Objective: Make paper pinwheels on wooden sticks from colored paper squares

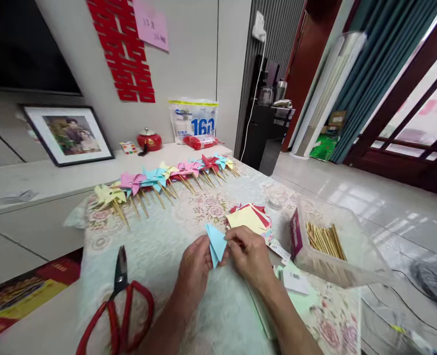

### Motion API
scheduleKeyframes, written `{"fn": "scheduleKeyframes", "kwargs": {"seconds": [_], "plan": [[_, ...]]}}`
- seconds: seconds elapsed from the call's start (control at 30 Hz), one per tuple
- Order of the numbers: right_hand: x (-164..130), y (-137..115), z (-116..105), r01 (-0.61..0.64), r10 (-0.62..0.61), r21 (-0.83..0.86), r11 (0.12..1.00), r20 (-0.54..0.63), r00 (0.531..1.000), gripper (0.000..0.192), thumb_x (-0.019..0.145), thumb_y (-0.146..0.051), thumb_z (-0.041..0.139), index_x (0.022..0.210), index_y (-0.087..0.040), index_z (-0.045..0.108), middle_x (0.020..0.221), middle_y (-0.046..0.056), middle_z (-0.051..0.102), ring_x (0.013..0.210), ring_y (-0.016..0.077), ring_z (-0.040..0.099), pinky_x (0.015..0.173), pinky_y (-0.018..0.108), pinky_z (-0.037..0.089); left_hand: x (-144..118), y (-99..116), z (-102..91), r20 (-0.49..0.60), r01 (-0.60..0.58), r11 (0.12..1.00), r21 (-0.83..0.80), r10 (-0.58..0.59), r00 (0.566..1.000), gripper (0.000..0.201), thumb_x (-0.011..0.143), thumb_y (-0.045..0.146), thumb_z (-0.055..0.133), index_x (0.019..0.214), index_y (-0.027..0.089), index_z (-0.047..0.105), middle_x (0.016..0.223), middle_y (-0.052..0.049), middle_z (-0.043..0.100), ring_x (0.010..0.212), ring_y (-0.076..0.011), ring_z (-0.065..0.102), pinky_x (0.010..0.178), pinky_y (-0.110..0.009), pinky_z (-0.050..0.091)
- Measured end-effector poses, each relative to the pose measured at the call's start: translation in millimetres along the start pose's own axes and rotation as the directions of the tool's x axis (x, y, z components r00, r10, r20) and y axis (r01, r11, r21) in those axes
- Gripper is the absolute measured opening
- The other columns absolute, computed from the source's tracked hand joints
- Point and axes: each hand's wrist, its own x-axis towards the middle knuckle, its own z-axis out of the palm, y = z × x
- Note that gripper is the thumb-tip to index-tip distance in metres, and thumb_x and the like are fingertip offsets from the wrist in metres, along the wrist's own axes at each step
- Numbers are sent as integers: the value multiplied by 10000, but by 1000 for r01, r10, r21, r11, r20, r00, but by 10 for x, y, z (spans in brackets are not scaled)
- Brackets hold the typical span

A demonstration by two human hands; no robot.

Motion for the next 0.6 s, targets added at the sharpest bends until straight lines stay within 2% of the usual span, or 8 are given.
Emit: {"fn": "scheduleKeyframes", "kwargs": {"seconds": [0.07,0.13,0.23,0.3,0.47,0.6], "plan": [[-11,8,-4,10,-10,-36,999,-5,1000,161,884,-114,556,834,-198,683,889,59,728,726,176,697,700,297,521,-16,5,-13,-21,19,1000,-3,-20,1000,471,885,574,519,943,124,648,784,-102,743,748,-232,708,587,-292,525],[-18,16,-4,31,-32,-59,998,-8,999,164,888,-120,555,836,-205,685,900,60,732,767,188,699,707,303,520,-22,15,-15,-29,21,999,24,-20,999,488,861,594,534,935,125,647,769,-102,742,720,-236,708,574,-299,528],[-20,25,0,90,-91,-68,994,-11,996,177,900,-129,549,836,-211,693,915,61,731,854,202,696,744,310,517,-3,34,3,-16,-16,992,126,18,1000,376,747,475,694,899,137,631,762,-84,744,670,-227,705,566,-295,533],[-19,28,3,94,-95,-43,995,-9,995,190,919,-147,535,852,-211,701,927,63,728,852,197,694,749,311,517,16,40,14,-11,-36,982,185,39,999,308,706,371,708,893,142,620,773,-77,747,648,-216,704,567,-288,536],[-16,2,-16,-73,74,12,997,-52,996,186,952,-253,533,1031,-201,693,964,62,734,846,203,692,769,325,511,35,-9,-14,-5,-92,942,324,99,995,244,786,274,567,995,155,609,871,-89,764,668,-203,715,616,-295,540],[-10,-28,-40,-154,153,29,988,34,988,208,930,-336,579,994,-189,711,932,56,719,799,196,656,717,308,480,7,-72,-57,93,-241,825,512,226,970,331,851,236,503,1168,181,583,973,-84,760,730,-213,723,721,-339,547]]}}
